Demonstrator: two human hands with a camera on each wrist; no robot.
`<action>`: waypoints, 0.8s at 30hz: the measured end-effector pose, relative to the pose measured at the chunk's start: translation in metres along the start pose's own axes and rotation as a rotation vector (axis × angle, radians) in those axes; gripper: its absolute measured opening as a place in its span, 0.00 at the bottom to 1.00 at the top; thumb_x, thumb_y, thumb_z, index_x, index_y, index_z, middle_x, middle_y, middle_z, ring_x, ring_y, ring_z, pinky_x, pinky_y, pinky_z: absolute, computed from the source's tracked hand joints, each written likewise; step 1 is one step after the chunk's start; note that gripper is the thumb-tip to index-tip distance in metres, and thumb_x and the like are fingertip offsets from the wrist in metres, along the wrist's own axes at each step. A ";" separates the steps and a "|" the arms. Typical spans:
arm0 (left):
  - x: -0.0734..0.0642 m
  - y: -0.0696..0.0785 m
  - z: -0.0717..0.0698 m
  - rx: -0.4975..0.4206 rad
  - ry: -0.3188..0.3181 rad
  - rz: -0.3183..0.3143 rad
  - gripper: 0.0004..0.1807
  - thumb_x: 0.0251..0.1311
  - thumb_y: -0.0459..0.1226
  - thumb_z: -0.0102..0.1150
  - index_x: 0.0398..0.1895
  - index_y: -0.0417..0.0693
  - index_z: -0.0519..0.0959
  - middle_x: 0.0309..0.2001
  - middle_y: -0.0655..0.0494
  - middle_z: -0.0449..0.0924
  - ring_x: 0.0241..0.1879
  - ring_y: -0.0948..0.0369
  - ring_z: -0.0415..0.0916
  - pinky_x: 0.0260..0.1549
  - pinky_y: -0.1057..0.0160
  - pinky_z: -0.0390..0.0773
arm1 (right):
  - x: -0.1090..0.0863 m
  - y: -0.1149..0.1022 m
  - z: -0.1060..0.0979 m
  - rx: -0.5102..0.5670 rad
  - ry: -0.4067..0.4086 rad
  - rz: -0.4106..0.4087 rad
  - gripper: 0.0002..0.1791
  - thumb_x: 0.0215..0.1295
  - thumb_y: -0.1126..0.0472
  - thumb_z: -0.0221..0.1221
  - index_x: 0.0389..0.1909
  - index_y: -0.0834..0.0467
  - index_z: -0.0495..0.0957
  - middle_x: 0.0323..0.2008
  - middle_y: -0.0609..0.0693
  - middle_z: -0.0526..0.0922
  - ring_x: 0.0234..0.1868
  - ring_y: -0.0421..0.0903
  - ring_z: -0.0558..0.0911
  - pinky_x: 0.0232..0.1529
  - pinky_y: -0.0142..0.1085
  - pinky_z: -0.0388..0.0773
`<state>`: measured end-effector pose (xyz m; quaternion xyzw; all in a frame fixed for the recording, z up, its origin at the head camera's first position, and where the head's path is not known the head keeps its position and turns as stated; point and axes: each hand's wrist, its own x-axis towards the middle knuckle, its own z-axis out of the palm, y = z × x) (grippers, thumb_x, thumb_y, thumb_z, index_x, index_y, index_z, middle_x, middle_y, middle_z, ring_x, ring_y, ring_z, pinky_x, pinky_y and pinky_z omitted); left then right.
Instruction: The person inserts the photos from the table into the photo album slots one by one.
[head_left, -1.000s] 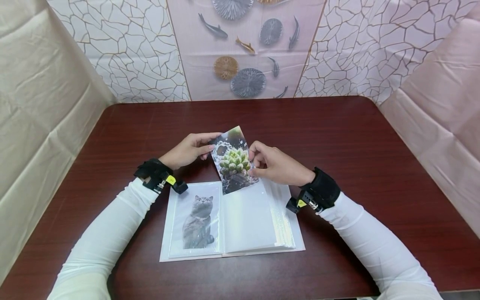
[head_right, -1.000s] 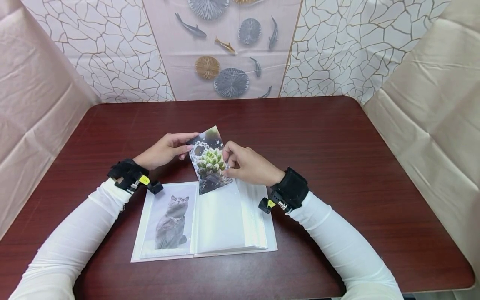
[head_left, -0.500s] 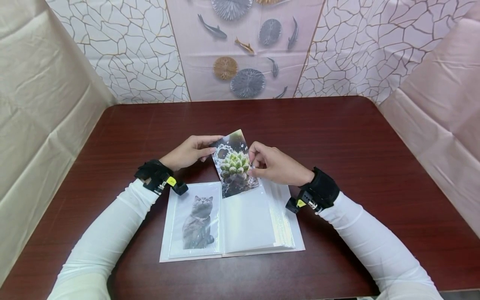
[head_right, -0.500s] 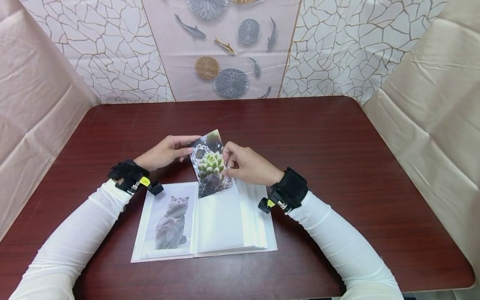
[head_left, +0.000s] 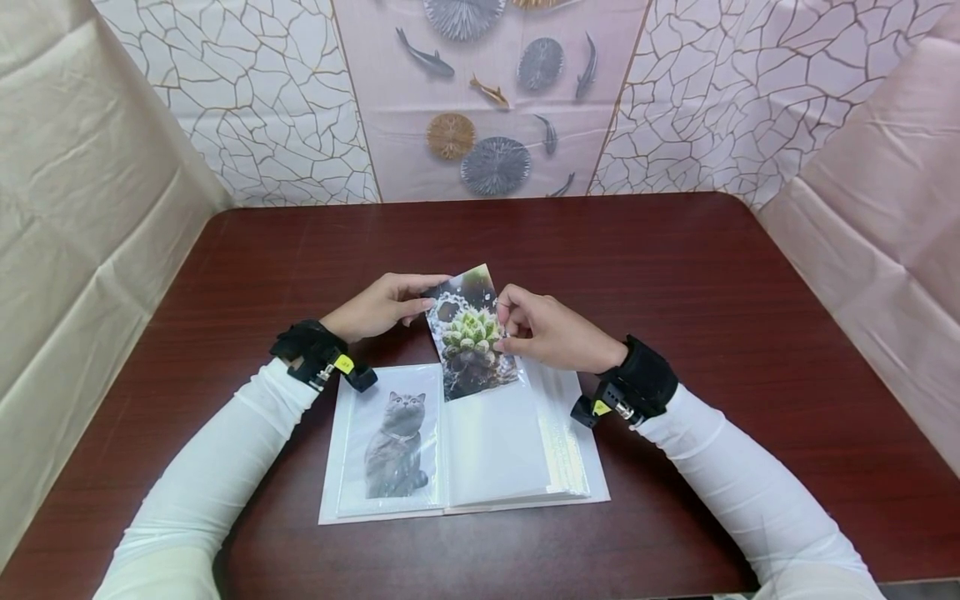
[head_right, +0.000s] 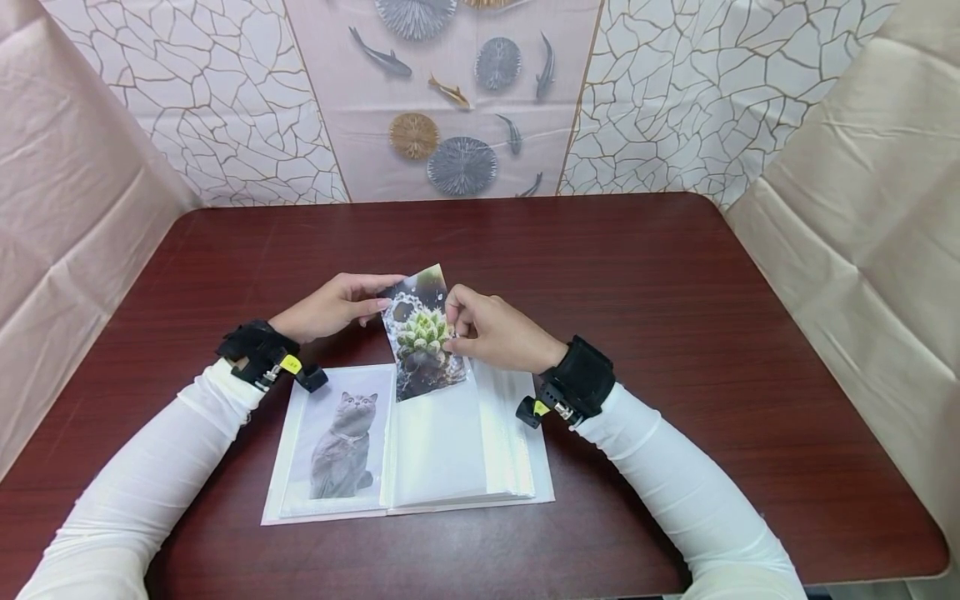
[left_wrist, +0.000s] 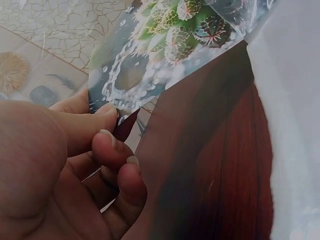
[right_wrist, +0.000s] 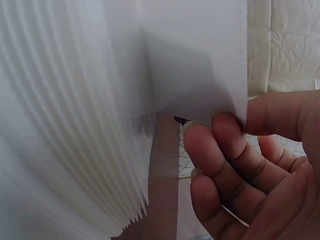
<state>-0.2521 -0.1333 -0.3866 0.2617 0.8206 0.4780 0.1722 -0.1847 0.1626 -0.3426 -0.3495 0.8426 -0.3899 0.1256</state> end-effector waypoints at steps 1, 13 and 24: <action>0.000 0.000 0.000 0.000 -0.002 0.000 0.25 0.75 0.35 0.53 0.72 0.61 0.71 0.22 0.52 0.63 0.25 0.50 0.67 0.29 0.61 0.71 | 0.000 0.000 0.000 -0.002 0.001 0.000 0.15 0.67 0.67 0.65 0.43 0.59 0.66 0.23 0.46 0.72 0.26 0.43 0.70 0.33 0.34 0.65; 0.000 0.001 0.003 0.022 -0.034 0.028 0.25 0.76 0.34 0.51 0.73 0.60 0.71 0.32 0.52 0.73 0.24 0.52 0.67 0.28 0.62 0.70 | -0.001 -0.001 0.001 0.026 -0.011 0.011 0.13 0.69 0.67 0.63 0.43 0.59 0.66 0.23 0.46 0.73 0.25 0.43 0.68 0.33 0.34 0.64; 0.000 0.002 0.005 0.042 -0.049 0.027 0.25 0.75 0.35 0.52 0.73 0.57 0.70 0.42 0.49 0.79 0.25 0.53 0.67 0.28 0.63 0.71 | 0.000 0.002 0.001 0.023 -0.017 0.029 0.14 0.68 0.67 0.63 0.43 0.58 0.65 0.23 0.46 0.75 0.25 0.44 0.70 0.33 0.33 0.65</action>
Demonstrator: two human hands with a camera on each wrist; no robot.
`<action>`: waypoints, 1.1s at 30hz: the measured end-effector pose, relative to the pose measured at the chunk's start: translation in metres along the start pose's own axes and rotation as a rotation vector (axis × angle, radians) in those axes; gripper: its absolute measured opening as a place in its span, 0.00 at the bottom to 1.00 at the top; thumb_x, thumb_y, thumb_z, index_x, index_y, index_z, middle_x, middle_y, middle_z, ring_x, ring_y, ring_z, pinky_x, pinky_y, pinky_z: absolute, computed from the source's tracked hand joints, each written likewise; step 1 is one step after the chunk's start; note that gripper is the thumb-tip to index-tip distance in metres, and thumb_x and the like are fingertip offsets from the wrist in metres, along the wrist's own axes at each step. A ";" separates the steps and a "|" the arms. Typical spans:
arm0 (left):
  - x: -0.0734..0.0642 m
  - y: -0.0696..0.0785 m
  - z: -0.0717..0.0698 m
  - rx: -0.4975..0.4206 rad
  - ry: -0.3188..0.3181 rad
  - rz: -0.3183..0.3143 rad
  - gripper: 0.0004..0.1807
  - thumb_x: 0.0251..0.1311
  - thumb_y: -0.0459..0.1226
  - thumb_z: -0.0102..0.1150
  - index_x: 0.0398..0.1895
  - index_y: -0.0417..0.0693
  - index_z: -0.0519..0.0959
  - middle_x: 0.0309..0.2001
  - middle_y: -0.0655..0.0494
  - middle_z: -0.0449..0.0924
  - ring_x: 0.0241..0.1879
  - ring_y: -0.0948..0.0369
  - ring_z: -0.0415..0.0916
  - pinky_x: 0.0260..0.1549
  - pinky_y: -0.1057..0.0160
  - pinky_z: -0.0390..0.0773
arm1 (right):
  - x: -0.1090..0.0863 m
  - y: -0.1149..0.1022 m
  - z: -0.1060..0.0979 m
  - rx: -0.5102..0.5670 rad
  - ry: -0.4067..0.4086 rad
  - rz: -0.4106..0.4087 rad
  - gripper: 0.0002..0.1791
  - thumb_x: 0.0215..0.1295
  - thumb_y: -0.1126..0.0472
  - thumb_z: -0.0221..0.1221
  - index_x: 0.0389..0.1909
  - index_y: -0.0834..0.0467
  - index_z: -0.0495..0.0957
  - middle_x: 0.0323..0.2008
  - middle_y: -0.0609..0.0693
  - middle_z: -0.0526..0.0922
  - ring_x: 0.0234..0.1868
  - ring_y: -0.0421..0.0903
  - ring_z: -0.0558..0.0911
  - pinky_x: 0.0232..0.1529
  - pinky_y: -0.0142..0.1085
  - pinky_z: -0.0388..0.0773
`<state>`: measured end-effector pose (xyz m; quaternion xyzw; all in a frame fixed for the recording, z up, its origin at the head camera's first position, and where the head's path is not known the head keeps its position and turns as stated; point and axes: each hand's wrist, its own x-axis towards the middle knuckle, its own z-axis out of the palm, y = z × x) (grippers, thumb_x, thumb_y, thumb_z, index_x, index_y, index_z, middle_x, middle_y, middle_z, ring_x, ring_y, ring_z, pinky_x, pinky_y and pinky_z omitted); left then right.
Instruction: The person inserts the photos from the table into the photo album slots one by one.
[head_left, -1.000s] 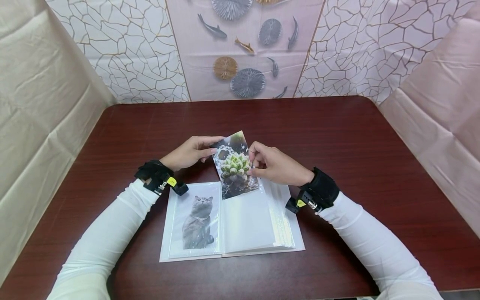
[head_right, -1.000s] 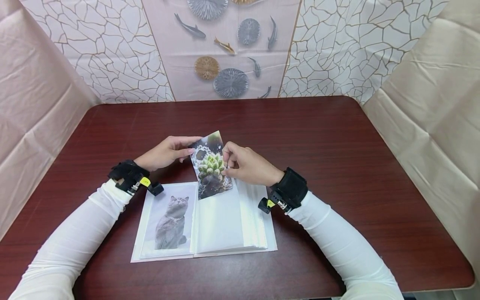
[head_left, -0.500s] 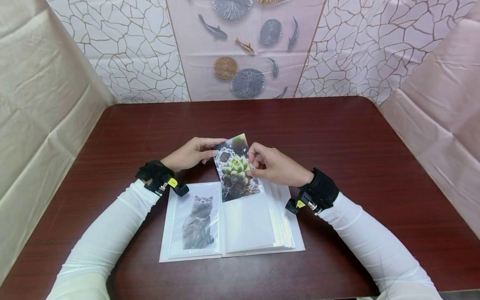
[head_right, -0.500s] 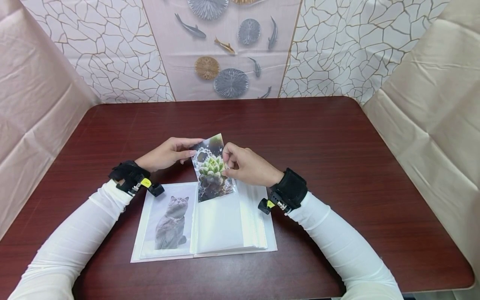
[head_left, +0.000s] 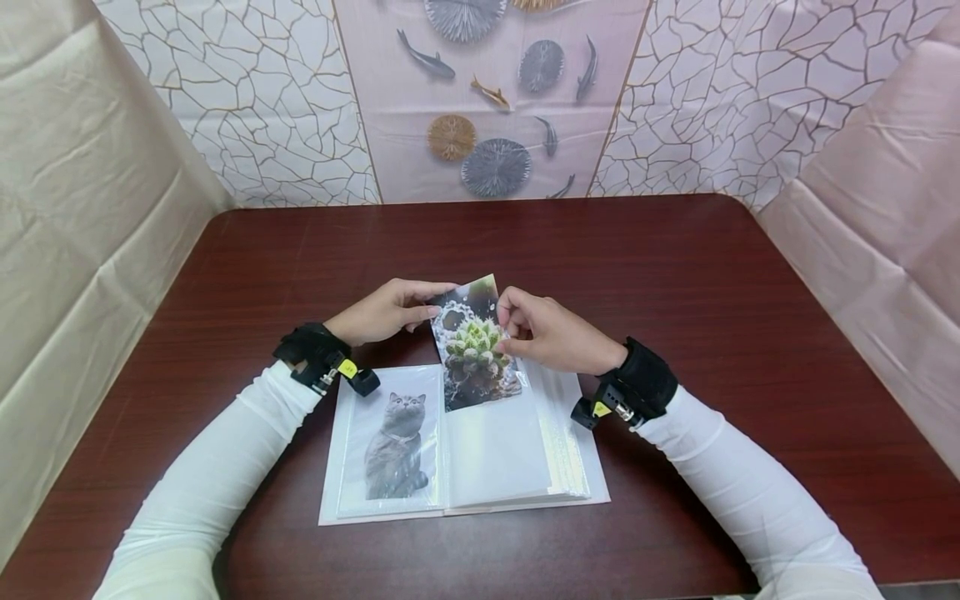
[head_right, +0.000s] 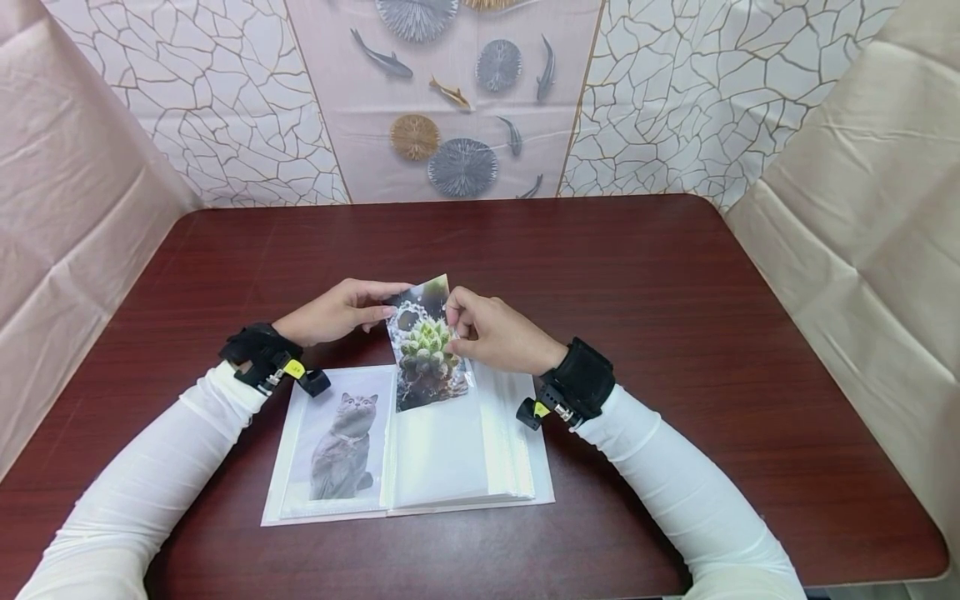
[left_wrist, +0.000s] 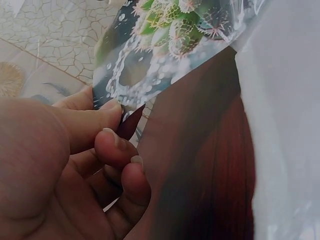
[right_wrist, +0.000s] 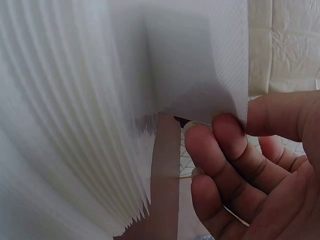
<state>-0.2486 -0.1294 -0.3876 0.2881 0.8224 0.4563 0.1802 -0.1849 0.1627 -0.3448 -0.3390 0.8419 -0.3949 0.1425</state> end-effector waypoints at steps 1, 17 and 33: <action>0.000 0.000 0.000 -0.002 -0.002 -0.001 0.25 0.75 0.35 0.53 0.73 0.57 0.70 0.40 0.48 0.78 0.25 0.54 0.67 0.28 0.63 0.70 | 0.000 0.000 0.000 -0.002 0.001 -0.001 0.14 0.68 0.67 0.63 0.43 0.58 0.65 0.23 0.46 0.74 0.25 0.44 0.70 0.33 0.33 0.65; 0.000 0.002 0.002 0.007 -0.042 0.010 0.24 0.75 0.35 0.53 0.72 0.55 0.71 0.54 0.53 0.80 0.24 0.56 0.67 0.27 0.64 0.71 | -0.002 -0.002 0.000 0.008 -0.005 -0.007 0.13 0.69 0.67 0.63 0.44 0.60 0.66 0.23 0.47 0.75 0.25 0.44 0.70 0.33 0.34 0.64; 0.001 0.003 0.003 0.028 -0.093 0.034 0.23 0.74 0.34 0.53 0.71 0.54 0.73 0.52 0.52 0.80 0.24 0.54 0.66 0.28 0.63 0.71 | 0.000 0.000 0.000 0.000 -0.004 0.002 0.13 0.70 0.67 0.62 0.42 0.59 0.66 0.22 0.47 0.73 0.25 0.45 0.70 0.32 0.34 0.64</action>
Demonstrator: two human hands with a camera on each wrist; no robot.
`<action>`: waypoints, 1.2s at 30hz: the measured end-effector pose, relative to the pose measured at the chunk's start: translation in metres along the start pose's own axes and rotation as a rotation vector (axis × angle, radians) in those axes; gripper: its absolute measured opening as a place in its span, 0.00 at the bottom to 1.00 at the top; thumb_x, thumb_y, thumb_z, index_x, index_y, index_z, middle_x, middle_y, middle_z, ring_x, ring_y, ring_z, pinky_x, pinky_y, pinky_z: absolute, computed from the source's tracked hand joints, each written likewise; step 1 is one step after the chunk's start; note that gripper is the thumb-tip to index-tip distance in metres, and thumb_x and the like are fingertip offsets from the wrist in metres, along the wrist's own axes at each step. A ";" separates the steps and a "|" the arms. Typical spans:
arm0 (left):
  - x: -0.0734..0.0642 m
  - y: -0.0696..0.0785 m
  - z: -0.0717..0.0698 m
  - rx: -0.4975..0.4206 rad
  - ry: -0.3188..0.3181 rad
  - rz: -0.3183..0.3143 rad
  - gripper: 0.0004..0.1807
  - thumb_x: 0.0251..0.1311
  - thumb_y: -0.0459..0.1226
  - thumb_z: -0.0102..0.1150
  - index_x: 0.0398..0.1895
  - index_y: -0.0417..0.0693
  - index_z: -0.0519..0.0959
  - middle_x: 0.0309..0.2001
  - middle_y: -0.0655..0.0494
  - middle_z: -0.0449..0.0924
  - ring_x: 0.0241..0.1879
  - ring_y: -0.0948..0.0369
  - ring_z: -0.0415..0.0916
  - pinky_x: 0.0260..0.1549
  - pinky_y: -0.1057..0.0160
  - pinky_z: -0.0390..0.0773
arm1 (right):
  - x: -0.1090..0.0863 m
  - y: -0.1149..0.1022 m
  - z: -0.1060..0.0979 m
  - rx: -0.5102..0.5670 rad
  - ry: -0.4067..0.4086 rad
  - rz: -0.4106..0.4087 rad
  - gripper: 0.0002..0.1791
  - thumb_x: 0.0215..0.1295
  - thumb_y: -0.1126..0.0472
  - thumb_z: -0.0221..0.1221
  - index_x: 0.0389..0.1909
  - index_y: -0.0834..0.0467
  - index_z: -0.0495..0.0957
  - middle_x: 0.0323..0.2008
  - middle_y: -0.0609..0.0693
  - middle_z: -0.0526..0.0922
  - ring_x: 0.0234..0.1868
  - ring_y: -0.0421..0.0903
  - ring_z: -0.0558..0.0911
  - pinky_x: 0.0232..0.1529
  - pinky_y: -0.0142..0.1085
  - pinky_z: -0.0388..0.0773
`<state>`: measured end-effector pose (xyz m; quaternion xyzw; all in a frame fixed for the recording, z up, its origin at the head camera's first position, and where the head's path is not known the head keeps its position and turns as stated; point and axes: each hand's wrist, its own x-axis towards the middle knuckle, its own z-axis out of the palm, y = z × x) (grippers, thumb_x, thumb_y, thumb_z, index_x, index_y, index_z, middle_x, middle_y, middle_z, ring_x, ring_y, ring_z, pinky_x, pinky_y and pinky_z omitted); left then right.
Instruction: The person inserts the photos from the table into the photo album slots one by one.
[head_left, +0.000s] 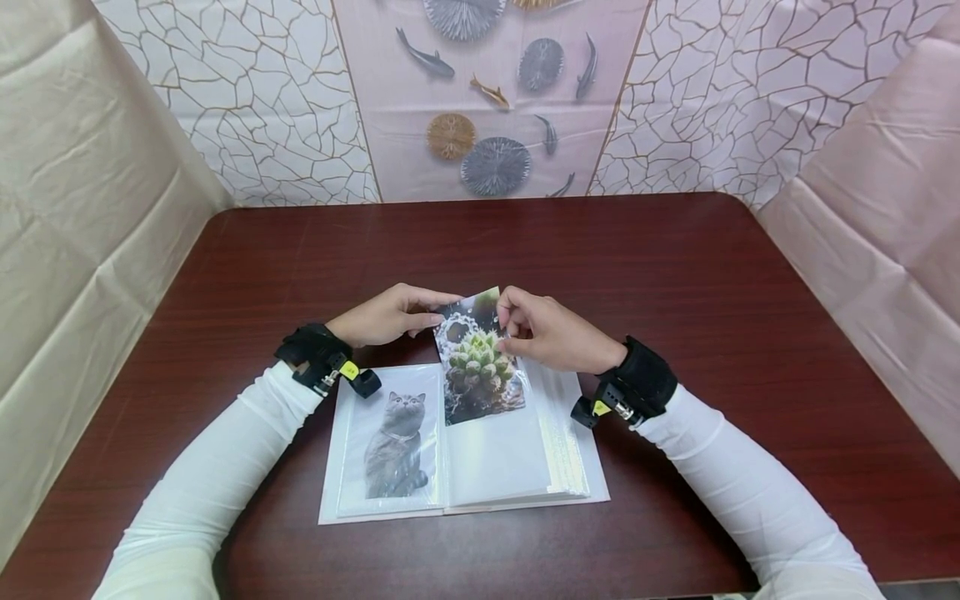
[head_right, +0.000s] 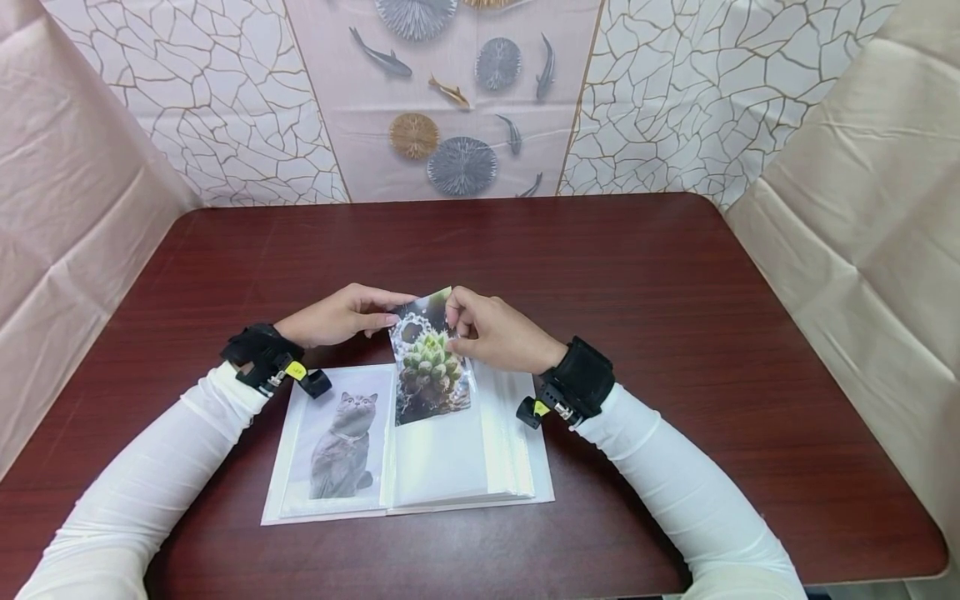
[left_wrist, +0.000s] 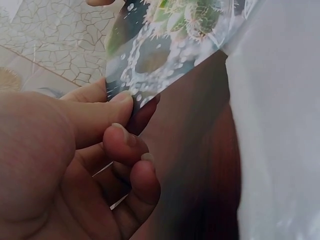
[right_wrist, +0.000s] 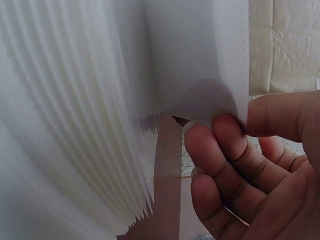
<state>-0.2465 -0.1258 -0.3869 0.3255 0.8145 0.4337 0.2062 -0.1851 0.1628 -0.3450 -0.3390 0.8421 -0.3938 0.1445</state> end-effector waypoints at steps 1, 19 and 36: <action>0.000 0.000 0.000 0.000 0.000 0.001 0.23 0.74 0.34 0.53 0.71 0.54 0.73 0.53 0.52 0.80 0.24 0.54 0.66 0.28 0.63 0.71 | 0.000 0.000 0.000 -0.001 0.001 -0.001 0.13 0.70 0.67 0.62 0.42 0.59 0.66 0.22 0.47 0.73 0.25 0.45 0.70 0.32 0.34 0.64; -0.001 0.000 0.002 0.015 -0.039 0.008 0.23 0.75 0.34 0.53 0.70 0.54 0.74 0.55 0.52 0.80 0.22 0.54 0.65 0.26 0.63 0.70 | -0.002 -0.002 -0.001 -0.001 0.015 0.000 0.23 0.70 0.65 0.62 0.60 0.58 0.64 0.23 0.47 0.74 0.24 0.44 0.68 0.34 0.35 0.64; -0.001 0.002 0.004 -0.005 -0.062 0.020 0.20 0.75 0.34 0.52 0.67 0.54 0.77 0.25 0.52 0.67 0.22 0.48 0.65 0.26 0.65 0.68 | -0.001 -0.002 0.000 -0.039 0.025 0.031 0.34 0.68 0.65 0.64 0.72 0.61 0.61 0.22 0.46 0.72 0.23 0.42 0.65 0.36 0.36 0.64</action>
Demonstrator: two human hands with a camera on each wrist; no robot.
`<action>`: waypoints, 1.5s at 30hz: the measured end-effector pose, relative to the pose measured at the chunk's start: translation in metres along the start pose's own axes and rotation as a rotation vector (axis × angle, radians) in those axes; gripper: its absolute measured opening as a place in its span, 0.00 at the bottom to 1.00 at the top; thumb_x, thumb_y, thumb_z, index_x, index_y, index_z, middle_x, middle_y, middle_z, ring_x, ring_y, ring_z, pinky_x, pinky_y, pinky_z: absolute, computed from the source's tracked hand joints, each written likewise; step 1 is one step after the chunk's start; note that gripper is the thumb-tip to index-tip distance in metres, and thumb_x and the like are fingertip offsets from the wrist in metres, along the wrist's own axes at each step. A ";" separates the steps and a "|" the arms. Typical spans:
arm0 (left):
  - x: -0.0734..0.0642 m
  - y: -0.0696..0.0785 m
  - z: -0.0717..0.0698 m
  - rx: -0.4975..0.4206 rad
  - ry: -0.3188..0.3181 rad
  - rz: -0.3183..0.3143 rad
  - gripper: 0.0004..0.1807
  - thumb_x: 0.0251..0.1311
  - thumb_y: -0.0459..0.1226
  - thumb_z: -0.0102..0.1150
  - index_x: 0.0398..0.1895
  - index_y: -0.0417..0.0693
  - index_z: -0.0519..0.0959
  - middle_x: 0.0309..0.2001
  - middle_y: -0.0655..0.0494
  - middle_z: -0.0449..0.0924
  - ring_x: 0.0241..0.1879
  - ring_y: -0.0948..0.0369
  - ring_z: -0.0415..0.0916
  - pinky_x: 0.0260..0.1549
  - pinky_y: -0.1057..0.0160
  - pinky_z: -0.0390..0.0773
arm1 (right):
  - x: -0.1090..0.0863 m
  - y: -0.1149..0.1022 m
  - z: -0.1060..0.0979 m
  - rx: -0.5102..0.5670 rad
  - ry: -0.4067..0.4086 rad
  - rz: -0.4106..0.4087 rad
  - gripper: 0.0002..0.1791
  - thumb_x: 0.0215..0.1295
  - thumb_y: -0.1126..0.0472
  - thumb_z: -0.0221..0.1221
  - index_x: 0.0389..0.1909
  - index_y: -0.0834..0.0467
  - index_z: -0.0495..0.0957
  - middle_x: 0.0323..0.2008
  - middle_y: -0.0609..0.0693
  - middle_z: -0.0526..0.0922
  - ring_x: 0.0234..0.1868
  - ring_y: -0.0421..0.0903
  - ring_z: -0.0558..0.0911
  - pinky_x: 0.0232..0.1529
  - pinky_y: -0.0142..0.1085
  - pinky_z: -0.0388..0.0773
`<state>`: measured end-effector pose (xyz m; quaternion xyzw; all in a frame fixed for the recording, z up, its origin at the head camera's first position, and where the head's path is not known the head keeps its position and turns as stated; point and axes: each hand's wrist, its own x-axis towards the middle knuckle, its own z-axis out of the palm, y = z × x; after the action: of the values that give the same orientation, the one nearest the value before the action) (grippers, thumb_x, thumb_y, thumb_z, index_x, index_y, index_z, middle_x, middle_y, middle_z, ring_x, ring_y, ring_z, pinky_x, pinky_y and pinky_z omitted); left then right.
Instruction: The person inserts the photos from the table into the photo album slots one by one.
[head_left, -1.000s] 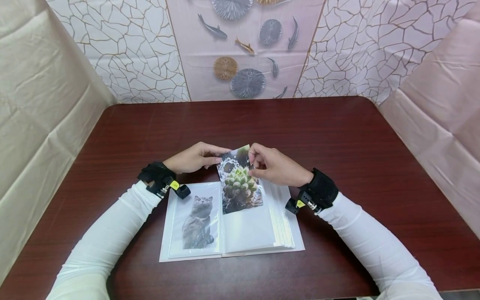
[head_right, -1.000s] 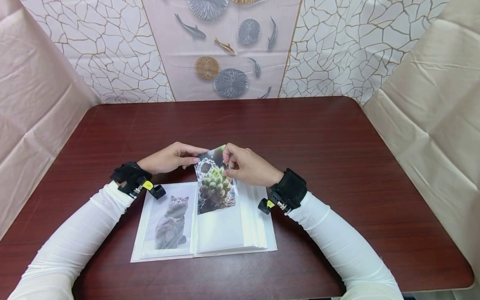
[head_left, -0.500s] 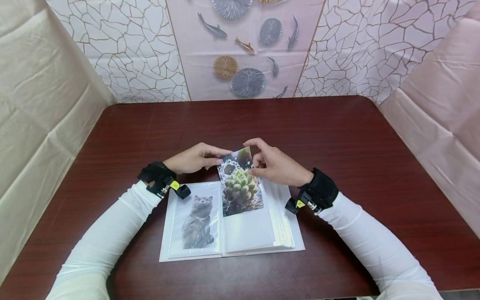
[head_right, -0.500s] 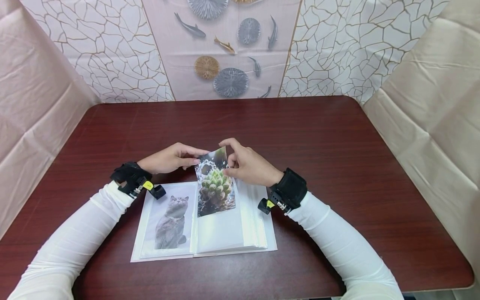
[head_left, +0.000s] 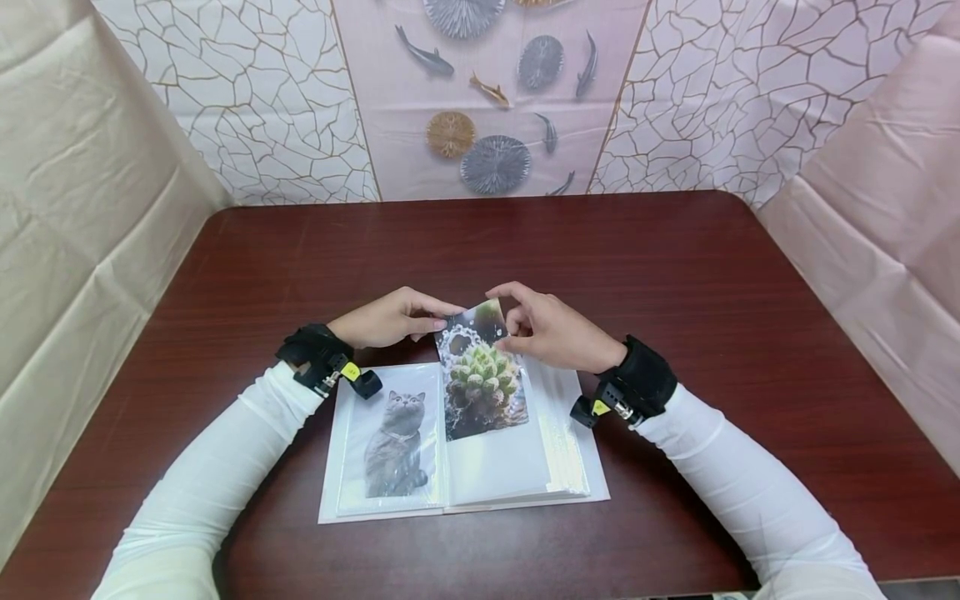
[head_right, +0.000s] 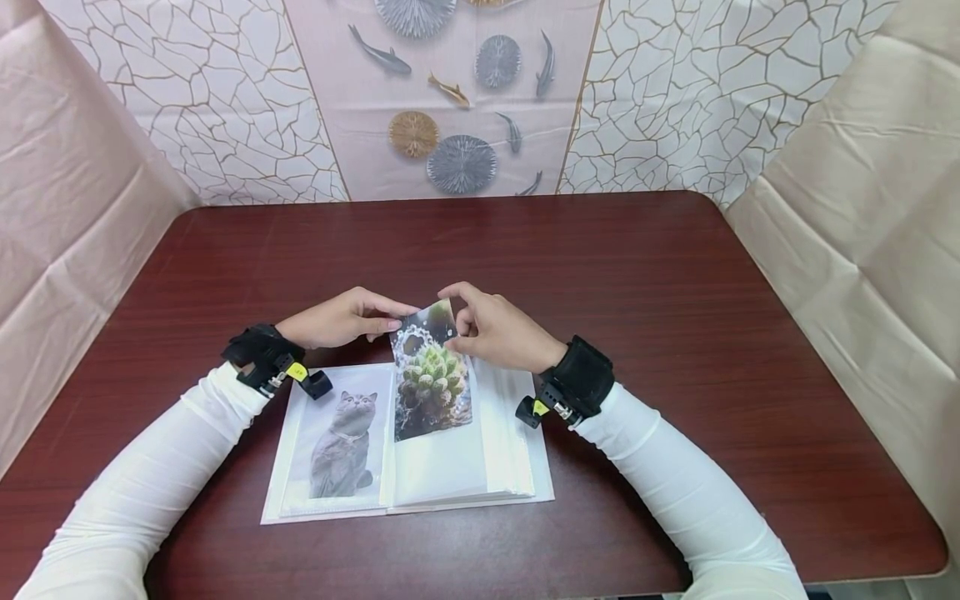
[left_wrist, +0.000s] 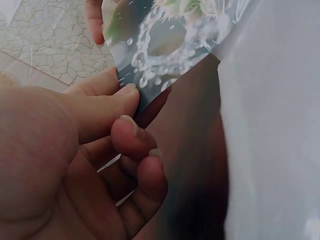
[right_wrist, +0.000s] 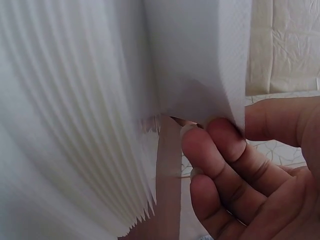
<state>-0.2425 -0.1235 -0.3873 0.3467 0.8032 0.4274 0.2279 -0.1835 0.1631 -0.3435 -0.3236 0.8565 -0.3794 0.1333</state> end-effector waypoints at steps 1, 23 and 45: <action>0.000 0.000 0.000 -0.002 -0.002 -0.003 0.20 0.75 0.34 0.52 0.67 0.54 0.77 0.24 0.53 0.66 0.22 0.48 0.65 0.25 0.65 0.68 | 0.000 0.000 0.000 0.002 0.000 -0.003 0.33 0.68 0.65 0.64 0.71 0.61 0.62 0.22 0.46 0.72 0.23 0.42 0.65 0.36 0.35 0.64; 0.000 0.005 0.003 0.001 -0.052 -0.001 0.20 0.75 0.33 0.53 0.66 0.48 0.77 0.22 0.57 0.64 0.21 0.57 0.64 0.26 0.65 0.68 | 0.000 0.002 0.001 0.005 0.002 -0.028 0.23 0.68 0.67 0.64 0.60 0.62 0.68 0.22 0.46 0.72 0.23 0.43 0.65 0.33 0.34 0.65; 0.000 0.005 0.006 -0.007 -0.110 0.003 0.19 0.74 0.34 0.54 0.65 0.48 0.79 0.27 0.55 0.72 0.22 0.56 0.65 0.27 0.66 0.69 | 0.000 0.002 0.002 0.011 0.012 -0.036 0.15 0.68 0.66 0.64 0.52 0.60 0.73 0.22 0.48 0.76 0.23 0.43 0.65 0.32 0.34 0.63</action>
<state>-0.2368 -0.1178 -0.3859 0.3702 0.7875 0.4108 0.2722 -0.1830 0.1628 -0.3461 -0.3358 0.8493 -0.3884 0.1231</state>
